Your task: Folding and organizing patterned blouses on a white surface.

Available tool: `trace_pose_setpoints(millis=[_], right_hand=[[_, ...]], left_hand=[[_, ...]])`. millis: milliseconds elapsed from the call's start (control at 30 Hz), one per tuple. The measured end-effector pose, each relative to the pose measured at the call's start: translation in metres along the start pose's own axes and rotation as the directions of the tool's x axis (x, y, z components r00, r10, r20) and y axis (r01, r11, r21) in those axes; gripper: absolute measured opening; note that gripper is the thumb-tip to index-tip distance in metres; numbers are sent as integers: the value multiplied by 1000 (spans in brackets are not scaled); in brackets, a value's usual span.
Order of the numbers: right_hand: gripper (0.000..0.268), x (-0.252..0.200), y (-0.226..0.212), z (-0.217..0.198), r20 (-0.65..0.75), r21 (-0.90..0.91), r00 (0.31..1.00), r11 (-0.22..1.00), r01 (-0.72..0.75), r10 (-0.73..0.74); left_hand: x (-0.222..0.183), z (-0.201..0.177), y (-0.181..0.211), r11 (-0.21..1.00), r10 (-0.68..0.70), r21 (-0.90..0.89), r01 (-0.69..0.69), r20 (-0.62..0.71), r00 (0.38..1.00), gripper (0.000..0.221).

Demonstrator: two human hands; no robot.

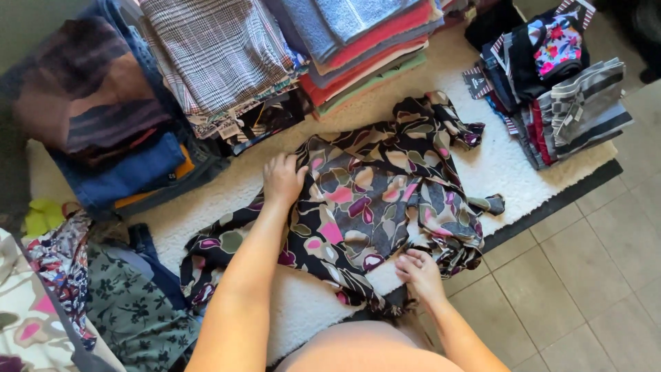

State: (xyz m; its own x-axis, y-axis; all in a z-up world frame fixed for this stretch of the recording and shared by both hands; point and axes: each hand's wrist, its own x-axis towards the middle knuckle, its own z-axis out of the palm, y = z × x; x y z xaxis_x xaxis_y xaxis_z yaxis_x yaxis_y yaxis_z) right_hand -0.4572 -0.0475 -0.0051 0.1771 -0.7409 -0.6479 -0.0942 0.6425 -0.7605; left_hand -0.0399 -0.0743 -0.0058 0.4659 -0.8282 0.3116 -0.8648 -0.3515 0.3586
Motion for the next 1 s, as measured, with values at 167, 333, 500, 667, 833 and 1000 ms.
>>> trace_pose_setpoints(millis=[167,333,500,667,833,1000], right_hand=[[32,1,-43,40,14,57,965,963,-262,262],[42,9,-18,44,-85,38,994,997,-67,70],[32,18,44,-7,-137,61,988,995,82,-73],[32,11,56,-25,-111,143,993,988,56,-40],[34,1,51,-29,-133,81,991,997,-6,16],[27,-8,31,-25,-199,-160,963,976,149,-180]], left_hand=[[12,18,1,1000,9,19,-9,2,1000,41],[25,17,-3,996,35,-77,-48,-156,987,13],[38,26,-25,936,-298,-174,307,76,952,10],[48,33,-42,885,-382,-182,429,245,891,18],[44,41,-51,984,-131,127,123,59,990,34],[52,40,-68,913,-326,-159,375,265,907,21]])
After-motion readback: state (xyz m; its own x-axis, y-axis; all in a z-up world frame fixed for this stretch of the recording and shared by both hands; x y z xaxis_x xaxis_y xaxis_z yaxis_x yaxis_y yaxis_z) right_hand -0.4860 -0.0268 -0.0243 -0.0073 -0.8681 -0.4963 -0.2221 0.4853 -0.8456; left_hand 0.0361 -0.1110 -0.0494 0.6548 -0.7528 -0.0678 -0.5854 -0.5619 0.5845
